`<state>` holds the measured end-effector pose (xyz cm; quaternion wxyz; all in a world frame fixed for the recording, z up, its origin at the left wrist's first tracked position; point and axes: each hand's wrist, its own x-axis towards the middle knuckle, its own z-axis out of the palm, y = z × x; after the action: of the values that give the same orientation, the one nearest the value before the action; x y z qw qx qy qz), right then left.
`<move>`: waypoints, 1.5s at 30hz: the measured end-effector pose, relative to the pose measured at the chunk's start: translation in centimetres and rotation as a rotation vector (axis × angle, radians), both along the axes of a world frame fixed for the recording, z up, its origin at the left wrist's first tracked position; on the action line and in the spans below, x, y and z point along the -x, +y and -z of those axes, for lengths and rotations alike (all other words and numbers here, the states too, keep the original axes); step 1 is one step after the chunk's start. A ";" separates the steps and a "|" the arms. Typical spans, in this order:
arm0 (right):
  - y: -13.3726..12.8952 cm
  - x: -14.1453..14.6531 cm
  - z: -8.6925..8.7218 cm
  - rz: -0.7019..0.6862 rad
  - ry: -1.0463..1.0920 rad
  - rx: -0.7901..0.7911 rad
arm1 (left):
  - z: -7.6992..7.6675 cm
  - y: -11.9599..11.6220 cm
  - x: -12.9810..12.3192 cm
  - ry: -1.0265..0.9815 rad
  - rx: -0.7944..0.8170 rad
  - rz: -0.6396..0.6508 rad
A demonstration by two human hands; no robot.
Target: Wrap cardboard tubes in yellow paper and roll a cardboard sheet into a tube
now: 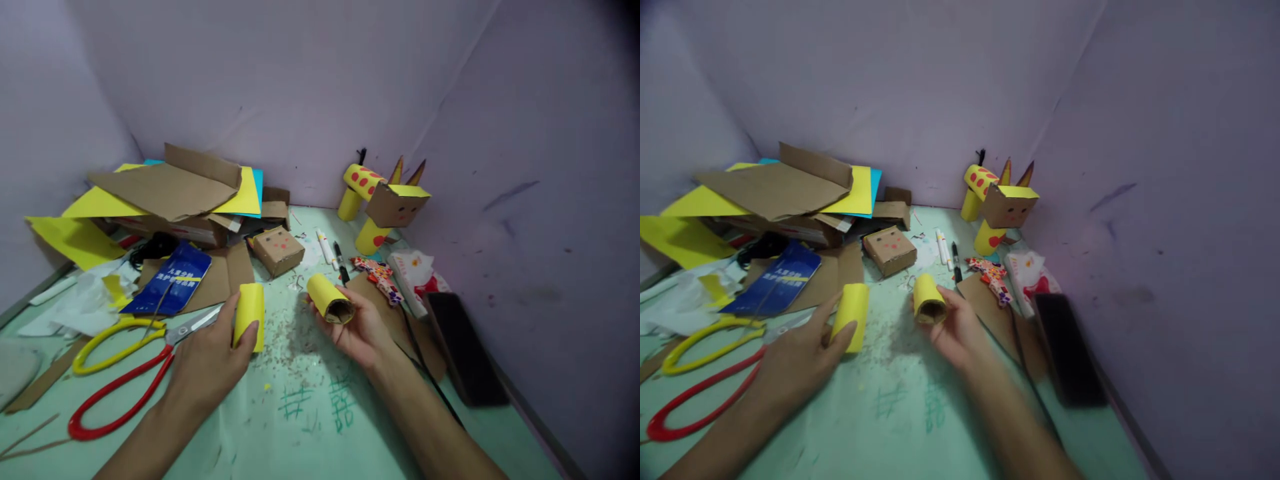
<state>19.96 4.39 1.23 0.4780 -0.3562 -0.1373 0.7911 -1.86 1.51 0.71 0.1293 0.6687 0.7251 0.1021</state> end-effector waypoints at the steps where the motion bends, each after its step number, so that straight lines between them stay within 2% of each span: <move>1: 0.0 0.1 0.1 0.002 0.051 0.010 | 0.0 0.0 0.0 0.040 -0.011 -0.009; 5: 0.1 0.2 0.7 0.015 0.194 0.035 | -0.4 -0.1 0.1 0.226 -0.085 -0.079; 10: 0.0 0.4 1.2 0.049 0.238 0.042 | -1.3 0.0 0.5 0.348 -0.173 -0.138; 16: -0.3 0.6 1.4 0.055 0.242 0.039 | -1.9 0.0 0.6 0.322 -0.120 -0.091; 28: -0.7 0.9 1.2 0.046 0.170 0.044 | -1.8 0.2 0.9 0.288 0.029 -0.071; 33: -1.3 1.3 1.2 0.084 0.030 -0.078 | -2.1 0.7 0.6 0.220 0.039 -0.099; 36: -1.6 1.2 1.5 0.094 -0.144 -0.248 | -1.9 1.2 0.9 0.069 0.060 -0.184; 38: -1.8 0.9 1.6 0.071 -0.304 -0.389 | -1.4 1.4 1.1 -0.246 0.050 -0.210; 40: -2.0 0.7 1.5 0.035 -0.535 -0.565 | -0.7 1.1 0.9 -0.677 0.049 -0.142; 42: -2.4 0.5 1.3 0.010 -0.739 -0.743 | 0.1 0.6 0.3 -0.959 0.065 -0.023; 43: -2.6 0.5 1.1 0.003 -0.807 -0.820 | 0.5 0.3 -0.1 -0.995 0.065 0.034; 45: -2.9 0.6 1.0 -0.015 -0.875 -0.924 | 1.1 -0.4 -0.9 -0.937 0.053 0.125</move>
<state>19.37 1.48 0.26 0.4763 -0.4025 -0.6497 0.4348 -0.99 1.15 -0.36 0.4654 0.5895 0.5493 0.3663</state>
